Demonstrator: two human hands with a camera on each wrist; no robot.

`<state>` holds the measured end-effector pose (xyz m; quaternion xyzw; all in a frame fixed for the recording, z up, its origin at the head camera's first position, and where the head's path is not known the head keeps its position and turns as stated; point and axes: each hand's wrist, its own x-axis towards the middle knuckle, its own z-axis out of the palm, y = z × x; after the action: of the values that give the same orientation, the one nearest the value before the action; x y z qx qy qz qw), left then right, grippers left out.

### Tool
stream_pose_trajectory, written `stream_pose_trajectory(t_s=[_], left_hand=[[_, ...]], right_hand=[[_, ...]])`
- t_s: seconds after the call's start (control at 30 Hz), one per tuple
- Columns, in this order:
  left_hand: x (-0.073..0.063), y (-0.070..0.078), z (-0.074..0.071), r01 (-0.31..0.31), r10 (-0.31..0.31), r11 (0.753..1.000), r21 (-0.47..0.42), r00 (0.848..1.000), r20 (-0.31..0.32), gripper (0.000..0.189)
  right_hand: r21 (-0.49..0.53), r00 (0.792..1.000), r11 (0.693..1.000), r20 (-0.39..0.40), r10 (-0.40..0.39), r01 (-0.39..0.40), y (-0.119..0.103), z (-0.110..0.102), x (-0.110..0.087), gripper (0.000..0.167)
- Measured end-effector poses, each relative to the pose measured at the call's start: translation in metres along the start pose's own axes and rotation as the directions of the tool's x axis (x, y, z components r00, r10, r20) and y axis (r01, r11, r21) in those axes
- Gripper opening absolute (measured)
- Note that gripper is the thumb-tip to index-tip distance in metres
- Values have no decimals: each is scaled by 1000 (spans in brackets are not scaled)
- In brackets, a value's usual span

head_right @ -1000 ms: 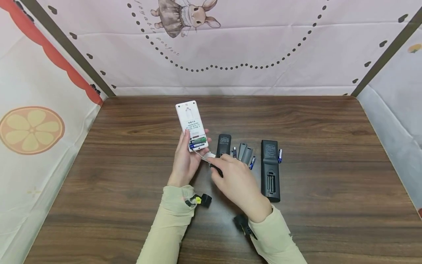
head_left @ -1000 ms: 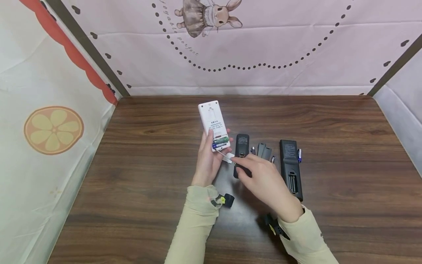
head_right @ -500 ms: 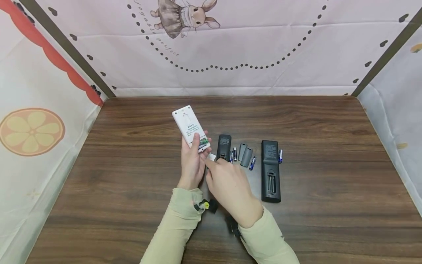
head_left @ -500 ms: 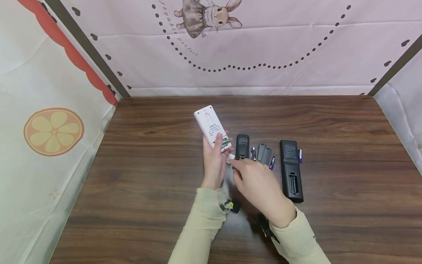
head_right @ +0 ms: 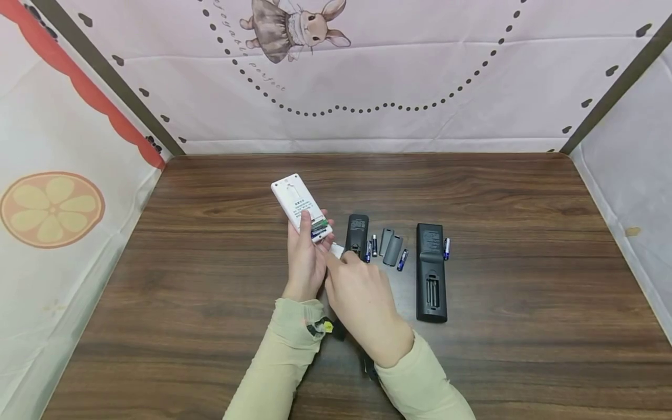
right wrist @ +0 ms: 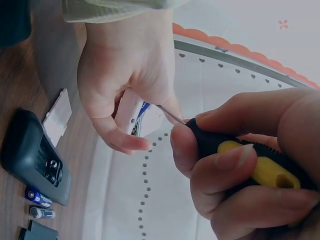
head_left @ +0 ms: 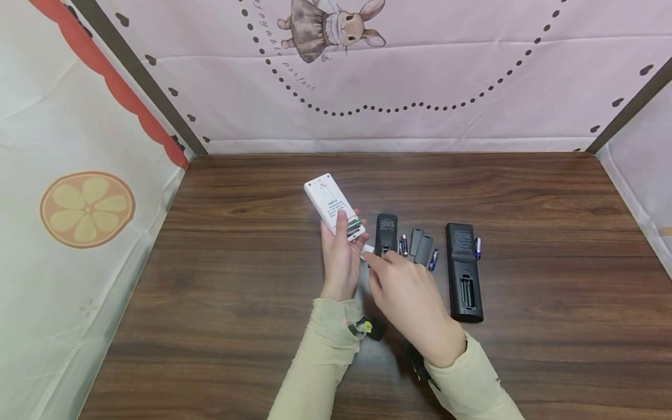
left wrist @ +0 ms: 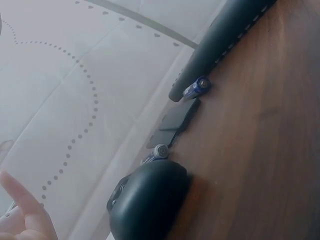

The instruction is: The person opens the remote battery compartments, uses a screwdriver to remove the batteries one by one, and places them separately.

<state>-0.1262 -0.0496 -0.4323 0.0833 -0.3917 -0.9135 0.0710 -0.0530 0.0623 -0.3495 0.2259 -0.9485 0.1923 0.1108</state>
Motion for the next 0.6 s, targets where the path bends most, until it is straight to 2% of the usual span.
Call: stream_pose_trajectory(t_s=[0.37, 0.6], left_hand=[[2, 3, -1, 49, -49, 995, -85, 999, 11, 50], [4, 11, -4, 98, -102, 991, -93, 994, -36, 54]], right_hand=[[14, 998, 999, -56, -28, 29, 2, -3, 1, 28], [76, 999, 996, -20, -37, 38, 5, -6, 2, 27]])
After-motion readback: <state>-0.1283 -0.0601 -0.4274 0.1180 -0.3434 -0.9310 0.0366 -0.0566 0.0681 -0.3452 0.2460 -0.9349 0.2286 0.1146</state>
